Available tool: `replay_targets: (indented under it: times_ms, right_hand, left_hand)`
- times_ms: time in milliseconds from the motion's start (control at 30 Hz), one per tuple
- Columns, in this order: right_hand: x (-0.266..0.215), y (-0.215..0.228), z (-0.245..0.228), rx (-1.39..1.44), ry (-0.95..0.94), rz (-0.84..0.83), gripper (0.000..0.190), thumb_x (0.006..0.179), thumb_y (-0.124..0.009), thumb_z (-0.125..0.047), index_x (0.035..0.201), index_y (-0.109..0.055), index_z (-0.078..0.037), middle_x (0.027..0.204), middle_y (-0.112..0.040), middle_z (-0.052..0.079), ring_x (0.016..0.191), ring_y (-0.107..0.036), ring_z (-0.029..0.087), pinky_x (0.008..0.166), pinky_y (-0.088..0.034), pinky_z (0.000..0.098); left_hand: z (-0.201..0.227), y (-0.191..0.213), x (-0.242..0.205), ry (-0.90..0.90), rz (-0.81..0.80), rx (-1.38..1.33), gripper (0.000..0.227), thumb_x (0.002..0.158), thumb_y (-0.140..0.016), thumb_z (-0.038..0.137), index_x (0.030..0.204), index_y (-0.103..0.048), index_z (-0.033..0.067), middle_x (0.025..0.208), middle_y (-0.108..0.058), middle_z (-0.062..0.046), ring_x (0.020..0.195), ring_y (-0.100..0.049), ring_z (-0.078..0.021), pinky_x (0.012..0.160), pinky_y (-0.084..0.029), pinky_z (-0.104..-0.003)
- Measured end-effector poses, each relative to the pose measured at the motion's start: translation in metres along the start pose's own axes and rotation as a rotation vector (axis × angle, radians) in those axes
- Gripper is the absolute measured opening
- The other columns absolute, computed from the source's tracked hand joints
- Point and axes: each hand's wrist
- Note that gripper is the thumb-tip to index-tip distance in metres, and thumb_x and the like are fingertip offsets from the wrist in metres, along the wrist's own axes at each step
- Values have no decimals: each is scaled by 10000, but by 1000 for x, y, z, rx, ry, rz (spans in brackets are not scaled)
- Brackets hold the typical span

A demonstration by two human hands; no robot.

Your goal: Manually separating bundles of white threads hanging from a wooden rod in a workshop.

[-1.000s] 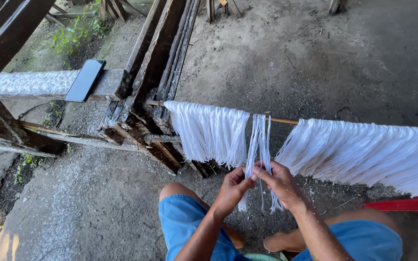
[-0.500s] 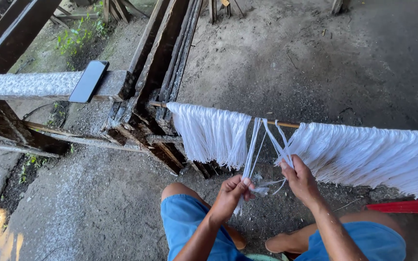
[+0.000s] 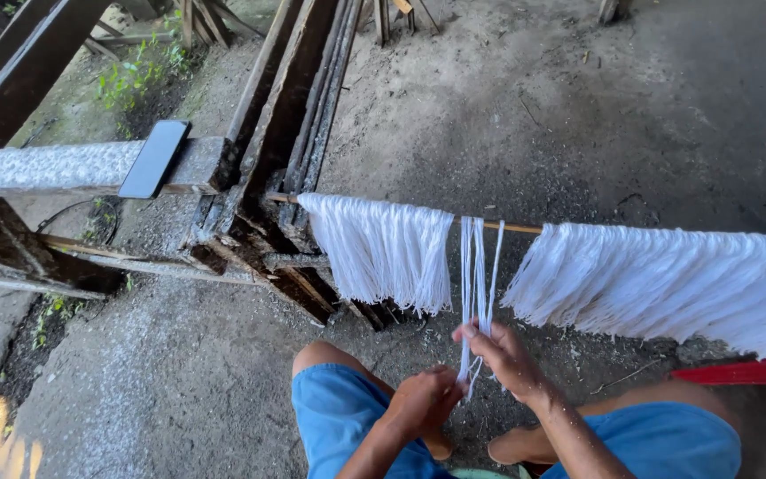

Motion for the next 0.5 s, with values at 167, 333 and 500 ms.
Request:
replay_targets:
  times_ms: [167,333,500]
  right_hand:
    - [15,-1,42,-212,-18,72,417,1025,-470,-476,880,-695,-157,605,-622,-5,450,-529,123,415,-428,273]
    - [42,-34,254,-619,185,144,176,1055,-521,-201,1201,-473,-113,832,-441,35,685,-425,151,542,-320,422]
    - [-9,-12,104,-488,108,-84,222,1027,-475,-239,900,-611,-118,705,-659,92,570,-653,225,532,-512,393]
  left_hand:
    - [66,66,18,51,375,54,392,971,-609,552,945,-735,182,780,-689,-24,620,-636,-191,494,-459,-401]
    - [111,73,74,-186,158,-471,567,1025,-535,415,1459,-529,50,831,-598,-27,695,-538,-133,618,-437,-336]
    - [88,67,133,32,47,-862,591,1005,-571,310,1494,-366,49,1166,-669,-162,1025,-687,-256,875,-565,-393]
Point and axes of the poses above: each hand's wrist, its own x-axis towards the middle knuckle, its own y-axis out of the back of the hand, z = x × y
